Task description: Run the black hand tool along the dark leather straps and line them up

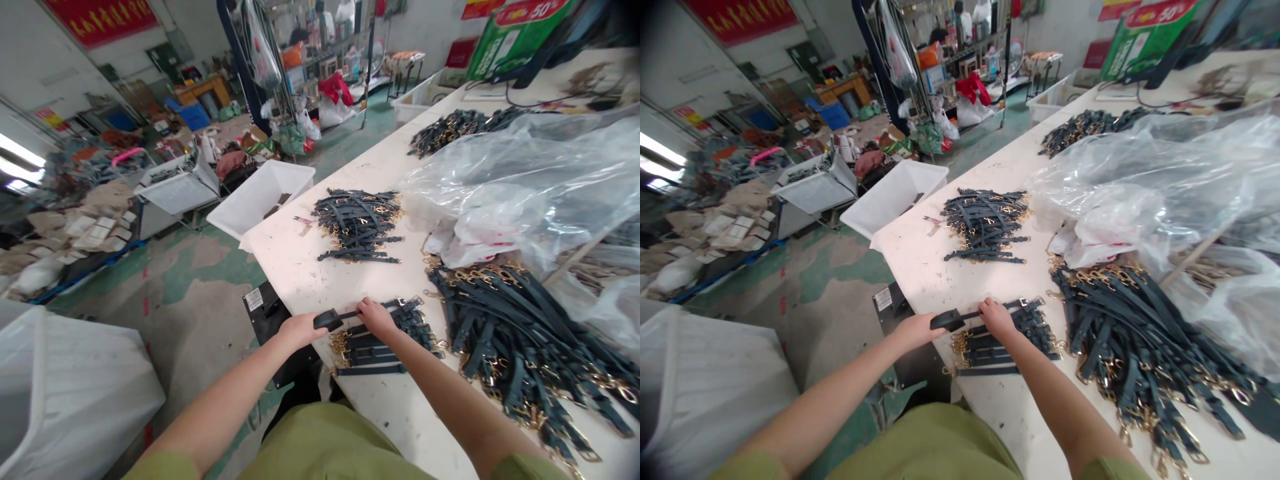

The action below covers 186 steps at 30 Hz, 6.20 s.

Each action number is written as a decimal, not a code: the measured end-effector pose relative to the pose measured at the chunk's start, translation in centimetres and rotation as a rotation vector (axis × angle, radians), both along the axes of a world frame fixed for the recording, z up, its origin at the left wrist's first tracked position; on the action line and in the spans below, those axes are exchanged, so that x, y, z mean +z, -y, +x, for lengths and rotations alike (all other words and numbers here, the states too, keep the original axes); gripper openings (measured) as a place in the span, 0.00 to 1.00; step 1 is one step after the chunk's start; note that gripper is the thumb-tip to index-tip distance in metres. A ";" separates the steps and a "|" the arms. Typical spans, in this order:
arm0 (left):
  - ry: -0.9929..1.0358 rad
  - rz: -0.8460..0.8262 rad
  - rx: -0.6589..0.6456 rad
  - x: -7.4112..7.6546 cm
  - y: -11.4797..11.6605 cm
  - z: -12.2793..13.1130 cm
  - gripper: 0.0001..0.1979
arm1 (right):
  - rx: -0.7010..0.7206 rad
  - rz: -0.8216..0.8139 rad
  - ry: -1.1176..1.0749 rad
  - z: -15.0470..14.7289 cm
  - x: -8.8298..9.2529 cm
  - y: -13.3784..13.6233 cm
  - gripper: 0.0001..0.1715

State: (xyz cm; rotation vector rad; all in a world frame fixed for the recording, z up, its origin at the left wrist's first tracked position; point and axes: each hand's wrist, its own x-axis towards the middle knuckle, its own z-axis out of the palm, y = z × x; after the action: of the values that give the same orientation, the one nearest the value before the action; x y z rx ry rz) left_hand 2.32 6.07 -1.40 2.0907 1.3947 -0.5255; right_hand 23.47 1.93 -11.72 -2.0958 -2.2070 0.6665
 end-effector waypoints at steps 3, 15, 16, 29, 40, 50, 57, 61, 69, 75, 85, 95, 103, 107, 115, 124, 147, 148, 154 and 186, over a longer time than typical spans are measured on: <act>-0.022 0.046 -0.021 0.0 -0.1 0.4 0.26 | -0.012 0.006 0.008 0.0 0.1 0.2 0.11; 0.035 0.039 0.169 2.5 -0.7 -4.7 0.27 | -0.001 0.007 0.044 4.6 2.0 -7.7 0.15; 0.034 0.041 0.180 2.5 -0.8 -4.7 0.27 | -0.043 0.059 0.067 4.6 2.2 -9.5 0.16; 0.061 0.032 0.234 2.2 0.2 -7.0 0.25 | 0.080 0.177 0.351 3.3 1.4 -12.9 0.14; -0.002 0.015 0.207 3.2 2.8 -6.7 0.27 | 0.372 0.138 0.282 -1.3 0.6 -4.4 0.13; 0.032 0.039 0.262 3.4 4.8 -8.6 0.28 | 0.070 -0.029 0.095 -4.4 0.4 -5.0 0.16; 0.031 0.022 0.222 3.1 5.8 -8.8 0.27 | 0.121 0.030 0.073 -5.7 0.7 -3.4 0.30; -0.016 0.048 0.165 3.1 5.4 -8.2 0.27 | 0.055 0.117 0.029 -3.2 -0.3 -2.8 0.25; -0.065 0.151 -0.037 0.7 0.5 -0.5 0.23 | -0.037 0.084 -0.078 0.3 -2.9 -3.4 0.10; -0.123 0.154 -0.106 -0.3 -1.0 1.5 0.24 | -0.047 0.075 -0.111 0.2 -2.7 -3.6 0.10; -0.021 0.097 -0.023 1.9 -1.2 -2.4 0.24 | 0.093 0.154 0.021 0.4 -0.3 -2.4 0.11; -0.055 0.077 -0.048 0.9 -0.9 0.8 0.25 | 0.015 0.063 -0.115 0.9 -1.2 -1.1 0.11; -0.100 0.103 -0.091 0.3 -1.1 1.1 0.26 | -0.012 0.040 -0.159 0.8 -1.3 -1.6 0.11; -0.050 0.051 -0.042 0.7 -1.6 1.1 0.25 | 0.005 0.055 -0.148 1.1 -1.3 -1.2 0.10; 0.060 0.085 0.170 1.9 -2.2 -5.0 0.26 | 0.032 0.006 -0.099 4.7 0.4 -5.5 0.12; 0.068 0.029 0.285 3.1 -1.6 -6.2 0.26 | 0.015 0.104 0.287 5.5 1.9 -18.7 0.17; 0.024 0.040 0.211 3.7 2.8 -7.6 0.26 | 0.167 0.062 0.169 0.4 1.7 -4.6 0.21; 0.024 0.038 0.202 3.8 2.8 -7.4 0.26 | 0.157 0.040 0.118 -0.9 1.8 -4.9 0.20; 0.002 0.047 0.147 4.2 3.2 -6.7 0.26 | 0.009 -0.016 -0.077 -4.8 -0.3 -5.7 0.16; -0.308 0.100 -0.343 2.4 -6.2 8.2 0.23 | -0.140 0.083 -0.173 1.5 -2.0 -3.8 0.12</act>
State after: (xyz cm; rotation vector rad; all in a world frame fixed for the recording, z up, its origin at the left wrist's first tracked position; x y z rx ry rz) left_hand 10.49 12.27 1.04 2.4257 1.2450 -0.9693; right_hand 24.98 5.71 -13.72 -2.0449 -1.9439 0.7028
